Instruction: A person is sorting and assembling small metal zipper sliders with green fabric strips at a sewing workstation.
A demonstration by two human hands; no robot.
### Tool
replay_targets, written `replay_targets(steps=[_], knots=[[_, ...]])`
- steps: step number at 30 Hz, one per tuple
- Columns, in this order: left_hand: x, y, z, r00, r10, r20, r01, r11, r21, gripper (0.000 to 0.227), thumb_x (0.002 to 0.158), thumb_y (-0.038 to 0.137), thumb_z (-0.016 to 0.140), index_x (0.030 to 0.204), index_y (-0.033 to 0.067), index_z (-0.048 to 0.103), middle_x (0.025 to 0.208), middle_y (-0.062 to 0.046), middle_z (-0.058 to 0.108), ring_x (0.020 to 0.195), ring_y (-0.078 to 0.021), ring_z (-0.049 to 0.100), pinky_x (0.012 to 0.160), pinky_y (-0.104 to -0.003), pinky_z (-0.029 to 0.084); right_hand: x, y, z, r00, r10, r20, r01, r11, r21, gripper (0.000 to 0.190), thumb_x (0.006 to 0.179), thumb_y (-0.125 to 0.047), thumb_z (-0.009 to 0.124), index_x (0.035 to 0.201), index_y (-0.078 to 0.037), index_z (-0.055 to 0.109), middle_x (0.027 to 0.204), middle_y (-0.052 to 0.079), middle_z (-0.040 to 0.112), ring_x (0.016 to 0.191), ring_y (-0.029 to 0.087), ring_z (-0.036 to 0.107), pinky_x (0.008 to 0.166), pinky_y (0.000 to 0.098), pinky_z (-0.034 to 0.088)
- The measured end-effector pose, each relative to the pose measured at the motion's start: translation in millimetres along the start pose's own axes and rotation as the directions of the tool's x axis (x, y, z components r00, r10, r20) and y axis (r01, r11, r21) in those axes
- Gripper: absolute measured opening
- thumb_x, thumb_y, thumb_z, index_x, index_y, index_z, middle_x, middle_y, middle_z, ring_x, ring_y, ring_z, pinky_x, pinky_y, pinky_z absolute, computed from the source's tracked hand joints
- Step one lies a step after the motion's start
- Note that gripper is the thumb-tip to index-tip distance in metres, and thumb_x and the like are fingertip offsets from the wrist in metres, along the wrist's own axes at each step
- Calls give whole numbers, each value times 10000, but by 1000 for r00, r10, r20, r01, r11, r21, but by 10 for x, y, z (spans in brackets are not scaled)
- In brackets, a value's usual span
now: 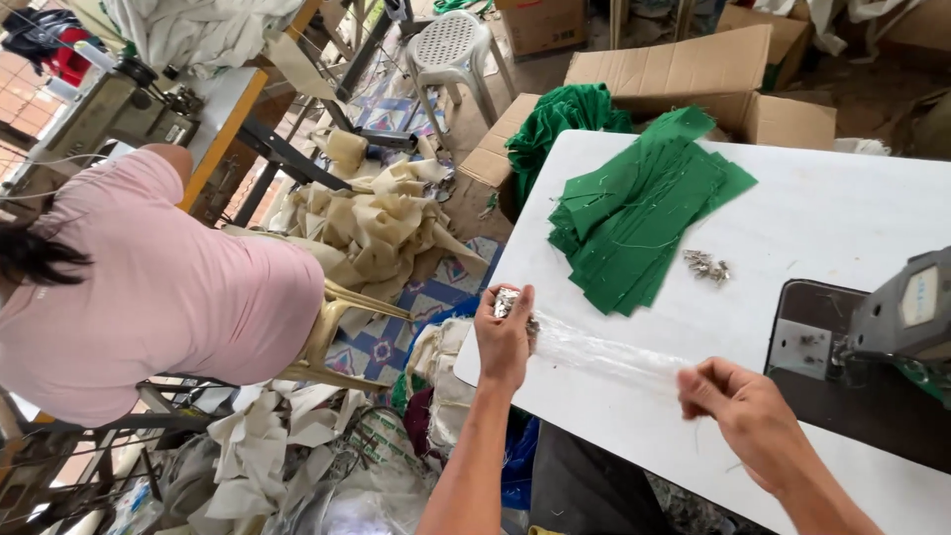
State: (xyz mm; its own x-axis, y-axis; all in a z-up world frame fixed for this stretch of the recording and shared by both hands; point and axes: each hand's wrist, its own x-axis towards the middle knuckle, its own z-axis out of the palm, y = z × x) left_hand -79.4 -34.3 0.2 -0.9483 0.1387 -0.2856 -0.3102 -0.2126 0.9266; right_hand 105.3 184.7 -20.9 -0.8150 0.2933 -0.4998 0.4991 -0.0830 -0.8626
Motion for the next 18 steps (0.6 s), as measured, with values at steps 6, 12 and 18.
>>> replay_targets(steps=[6, 12, 18], knots=[[-43, 87, 23, 998, 55, -13, -54, 994, 91, 260, 945, 257, 761, 991, 143, 531, 623, -17, 511, 450, -107, 436, 369, -284, 372, -23, -141, 265, 980, 0, -198, 101, 862, 497, 82, 956, -17, 607, 970, 58, 637, 1270, 201, 689, 957, 326, 692, 929, 419, 586], [-243, 341, 133, 973, 193, 130, -229, 894, 385, 312, 945, 371, 692, 1052, 119, 542, 725, -65, 609, 498, -143, 576, 388, -275, 523, -206, -822, 579, 975, 211, -71, -61, 557, 828, 360, 1010, -150, 362, 1321, 2, 460, 1418, 282, 570, 1252, 511, 565, 1024, 593, 477], [-487, 732, 482, 827, 354, 437, -548, 338, 765, 644, 944, 699, 326, 1116, 125, 560, 625, 19, 609, 496, -119, 545, 457, -303, 445, 270, -152, 872, 946, 255, -202, 57, 482, 874, 246, 1074, -208, 567, 1093, 30, 627, 1090, 204, 701, 1049, 353, 697, 988, 446, 564]])
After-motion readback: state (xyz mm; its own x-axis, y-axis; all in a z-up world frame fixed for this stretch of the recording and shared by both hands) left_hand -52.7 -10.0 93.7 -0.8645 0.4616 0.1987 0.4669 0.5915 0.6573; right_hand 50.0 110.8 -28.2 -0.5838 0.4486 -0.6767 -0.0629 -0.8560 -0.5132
